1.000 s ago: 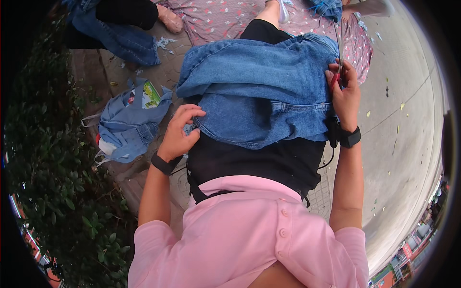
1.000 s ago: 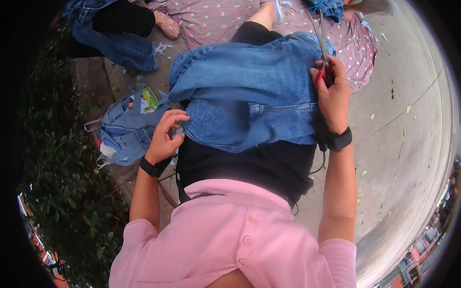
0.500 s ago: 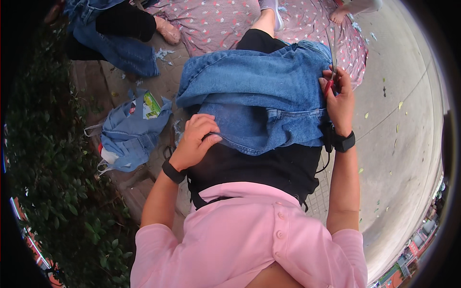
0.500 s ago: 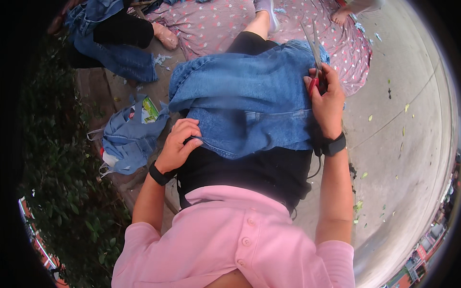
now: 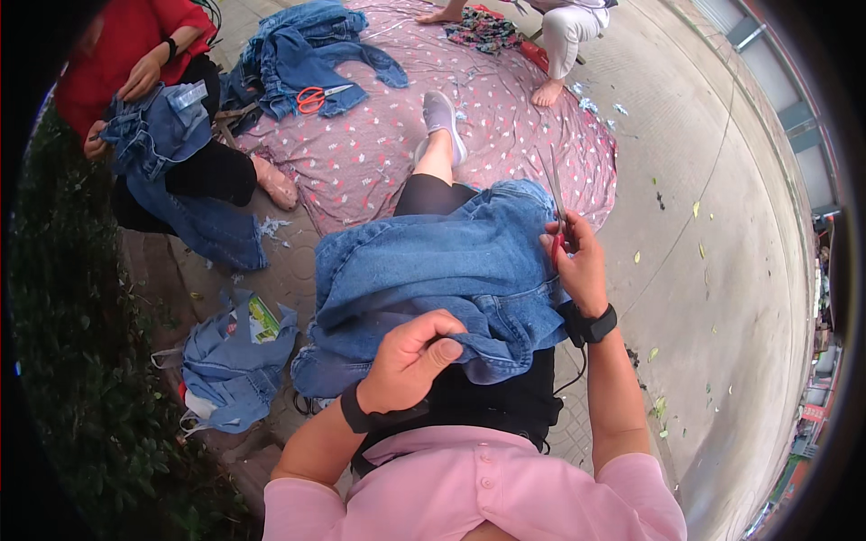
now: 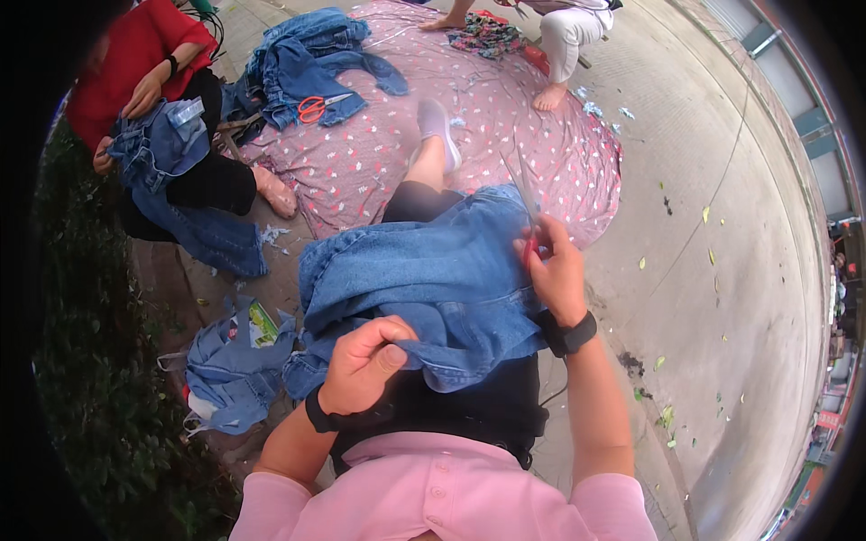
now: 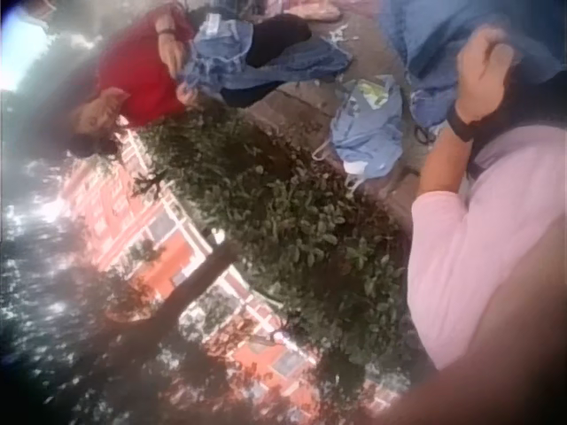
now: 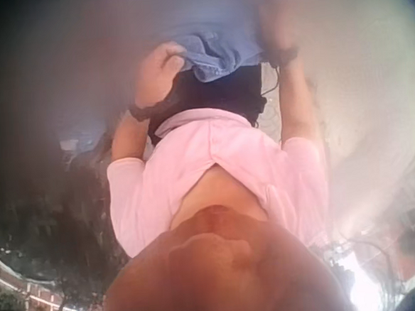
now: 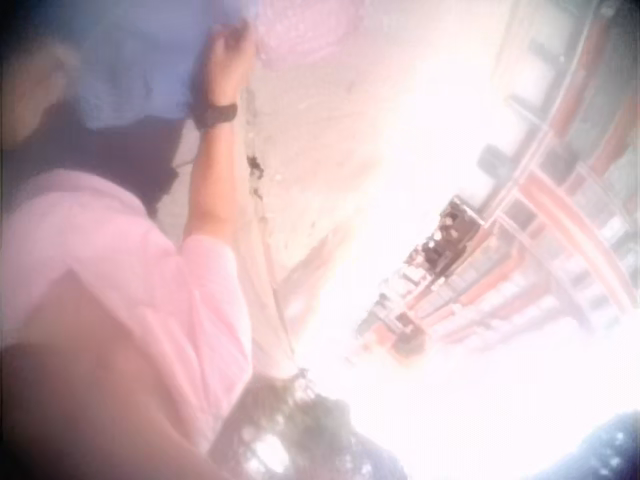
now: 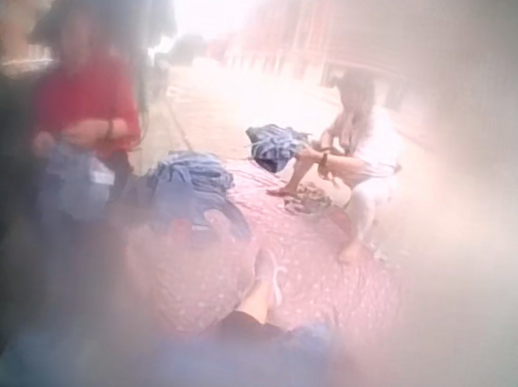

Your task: Cutting seams and hardware off of blue denim jeans using scissors.

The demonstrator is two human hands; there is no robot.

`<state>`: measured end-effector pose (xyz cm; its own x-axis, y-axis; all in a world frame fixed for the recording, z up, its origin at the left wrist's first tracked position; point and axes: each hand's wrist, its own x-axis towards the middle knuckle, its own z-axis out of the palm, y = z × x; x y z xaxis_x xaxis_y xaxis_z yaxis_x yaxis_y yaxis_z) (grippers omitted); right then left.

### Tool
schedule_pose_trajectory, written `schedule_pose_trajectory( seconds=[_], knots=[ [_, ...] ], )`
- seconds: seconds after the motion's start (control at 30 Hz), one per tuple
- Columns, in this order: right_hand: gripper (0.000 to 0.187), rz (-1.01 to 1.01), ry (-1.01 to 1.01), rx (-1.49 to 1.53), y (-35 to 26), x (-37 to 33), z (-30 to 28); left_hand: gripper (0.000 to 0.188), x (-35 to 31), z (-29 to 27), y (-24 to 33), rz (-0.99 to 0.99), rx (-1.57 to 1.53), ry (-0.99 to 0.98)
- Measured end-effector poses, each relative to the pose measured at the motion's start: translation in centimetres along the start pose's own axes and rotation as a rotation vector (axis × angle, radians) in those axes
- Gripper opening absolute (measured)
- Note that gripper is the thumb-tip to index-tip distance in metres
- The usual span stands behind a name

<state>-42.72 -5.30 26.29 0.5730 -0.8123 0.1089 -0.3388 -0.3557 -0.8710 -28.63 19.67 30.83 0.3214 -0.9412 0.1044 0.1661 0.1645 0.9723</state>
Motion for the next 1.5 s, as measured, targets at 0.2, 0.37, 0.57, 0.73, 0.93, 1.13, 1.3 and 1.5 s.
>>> schedule_pose_trajectory(
  seconds=[0.2,0.37,0.57,0.73,0.93,1.13,1.3,1.5],
  knots=[
    [0.036,-0.041,-0.032,0.253,-3.0,-0.7,0.4,0.02,2.7,4.3,-0.8,0.014,-0.004,-0.254],
    [0.035,0.008,-0.212,0.216,-2.5,-1.2,3.4,0.023,2.3,5.6,-5.5,-0.033,0.142,-0.398],
    [0.037,-0.098,-0.137,-0.092,-2.2,-1.0,3.9,0.024,1.1,3.5,-7.3,-0.245,-0.092,-0.261],
    [0.038,-0.108,-0.157,-0.087,-2.0,-1.1,3.6,0.024,0.4,1.8,-7.0,-0.313,-0.091,-0.239],
    [0.037,-0.128,-0.114,-0.093,-1.6,-1.3,3.7,0.023,0.2,-1.1,-5.1,-0.263,-0.014,0.068],
    [0.037,-0.12,-0.113,-0.09,-1.4,-1.7,3.7,0.024,-1.1,-6.0,-5.1,-0.193,0.049,0.387],
    [0.037,-0.124,-0.087,-0.072,-0.5,-1.6,3.3,0.026,-2.6,-8.4,-4.7,-0.155,0.11,0.589],
    [0.037,-0.147,-0.09,-0.1,-0.3,-1.2,3.4,0.02,-3.7,-11.8,-5.8,-0.287,0.146,0.687]
  ],
)
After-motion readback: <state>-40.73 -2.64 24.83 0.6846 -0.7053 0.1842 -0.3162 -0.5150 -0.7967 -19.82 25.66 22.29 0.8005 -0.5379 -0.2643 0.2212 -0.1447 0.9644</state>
